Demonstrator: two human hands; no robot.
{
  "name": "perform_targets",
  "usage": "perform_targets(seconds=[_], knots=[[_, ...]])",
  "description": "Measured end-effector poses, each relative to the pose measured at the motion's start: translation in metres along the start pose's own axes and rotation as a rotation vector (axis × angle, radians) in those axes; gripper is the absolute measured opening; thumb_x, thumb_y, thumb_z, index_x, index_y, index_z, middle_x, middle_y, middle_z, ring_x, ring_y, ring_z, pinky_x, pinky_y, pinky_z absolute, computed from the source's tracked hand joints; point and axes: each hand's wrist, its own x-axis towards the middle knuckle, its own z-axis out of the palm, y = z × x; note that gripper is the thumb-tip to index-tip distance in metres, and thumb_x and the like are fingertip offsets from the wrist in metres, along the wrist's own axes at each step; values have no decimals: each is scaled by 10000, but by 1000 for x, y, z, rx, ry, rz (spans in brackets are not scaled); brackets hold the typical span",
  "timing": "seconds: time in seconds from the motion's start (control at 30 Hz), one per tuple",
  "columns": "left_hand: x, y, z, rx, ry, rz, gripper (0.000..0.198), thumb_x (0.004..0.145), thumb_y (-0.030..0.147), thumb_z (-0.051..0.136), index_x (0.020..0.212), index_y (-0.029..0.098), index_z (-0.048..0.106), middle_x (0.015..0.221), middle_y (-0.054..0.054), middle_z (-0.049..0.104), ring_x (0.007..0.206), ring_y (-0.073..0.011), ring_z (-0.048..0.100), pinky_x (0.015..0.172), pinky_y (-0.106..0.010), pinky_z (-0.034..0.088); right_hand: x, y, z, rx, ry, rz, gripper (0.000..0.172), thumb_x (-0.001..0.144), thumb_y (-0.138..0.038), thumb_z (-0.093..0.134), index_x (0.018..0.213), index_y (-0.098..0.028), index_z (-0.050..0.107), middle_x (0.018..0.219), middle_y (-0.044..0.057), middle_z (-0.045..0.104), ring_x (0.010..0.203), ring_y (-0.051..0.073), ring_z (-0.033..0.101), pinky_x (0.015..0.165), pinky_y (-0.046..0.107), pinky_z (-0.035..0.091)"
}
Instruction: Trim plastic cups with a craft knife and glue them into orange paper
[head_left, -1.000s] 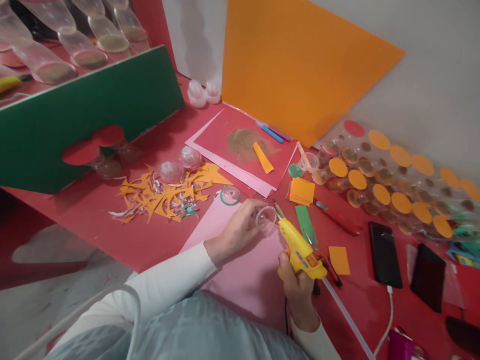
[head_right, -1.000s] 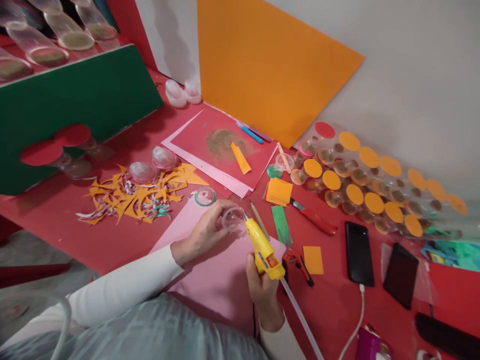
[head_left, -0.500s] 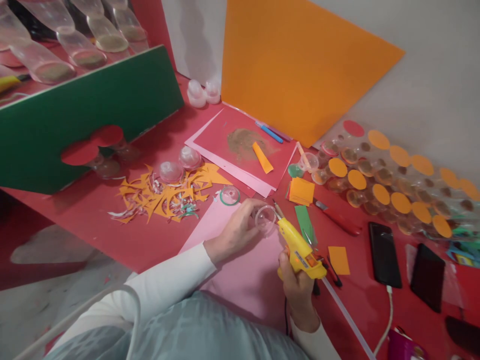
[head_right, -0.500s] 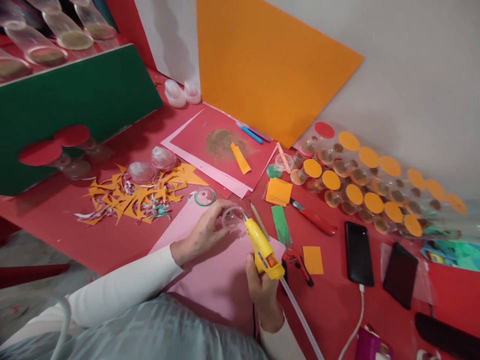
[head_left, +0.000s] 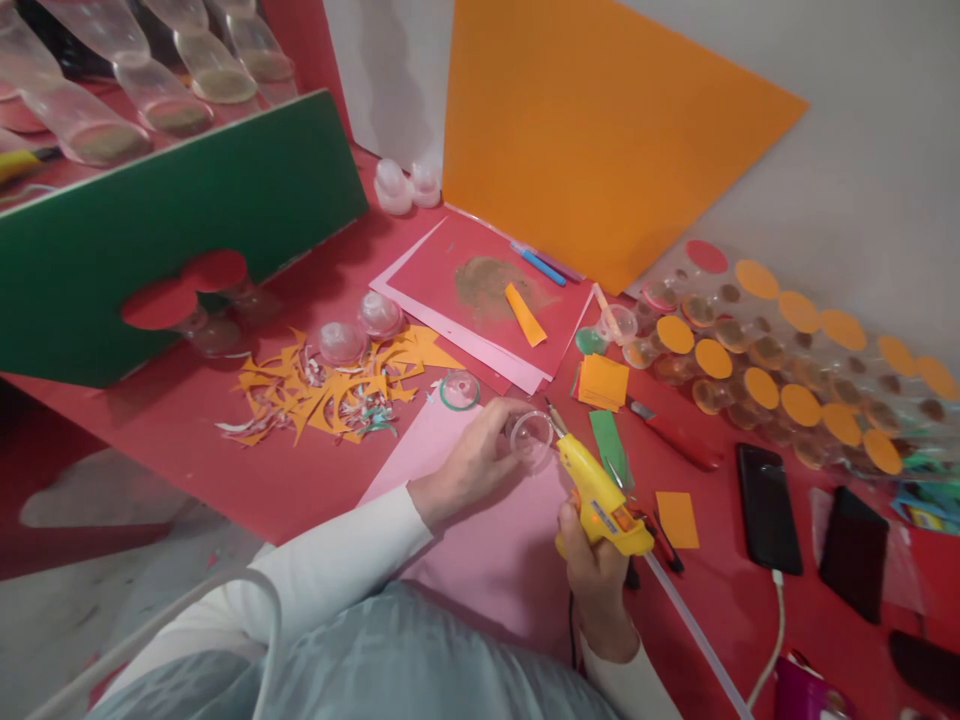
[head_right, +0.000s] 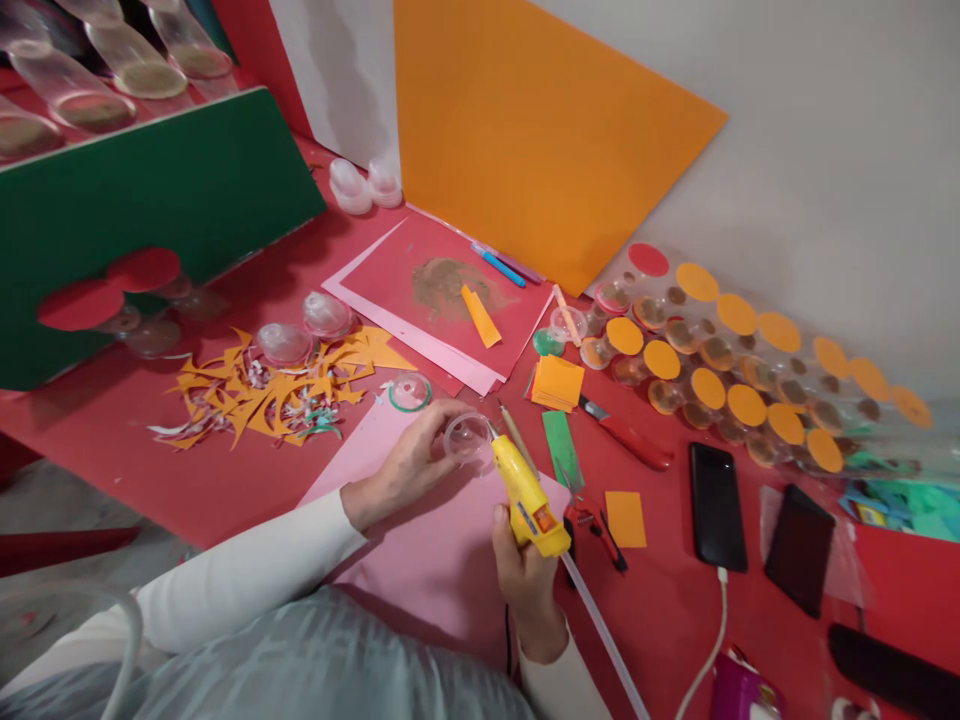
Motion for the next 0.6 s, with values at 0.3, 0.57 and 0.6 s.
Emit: perform_targets(seconds=[0.3, 0.57, 0.6], knots=[[-1, -7, 2, 67, -30, 61, 208, 885, 181, 579, 1093, 196, 568, 1036, -74, 674, 918, -178, 658, 800, -304, 542, 6, -10, -3, -28, -18, -4, 394, 943, -490, 587, 694, -194, 665, 551, 56, 663, 460, 176, 618, 471, 278, 551], [0, -7, 1, 83, -53, 66, 229, 865, 156, 578, 1089, 201, 562, 1021, -75, 669, 909, -184, 656, 793, -309, 542, 5, -11, -2, 33, -24, -19, 356, 931, -452, 626, 692, -191, 666, 541, 39, 665, 449, 171, 617, 451, 264, 531], [0, -6, 1, 83, -52, 63, 226, 865, 158, 581, 1087, 201, 563, 1021, -76, 669, 907, -185, 656, 791, -309, 542, 5, -10, -2, 33, -29, -26, 357, 932, -444, 625, 683, -191, 663, 537, 36, 663, 447, 168, 616, 452, 260, 531]])
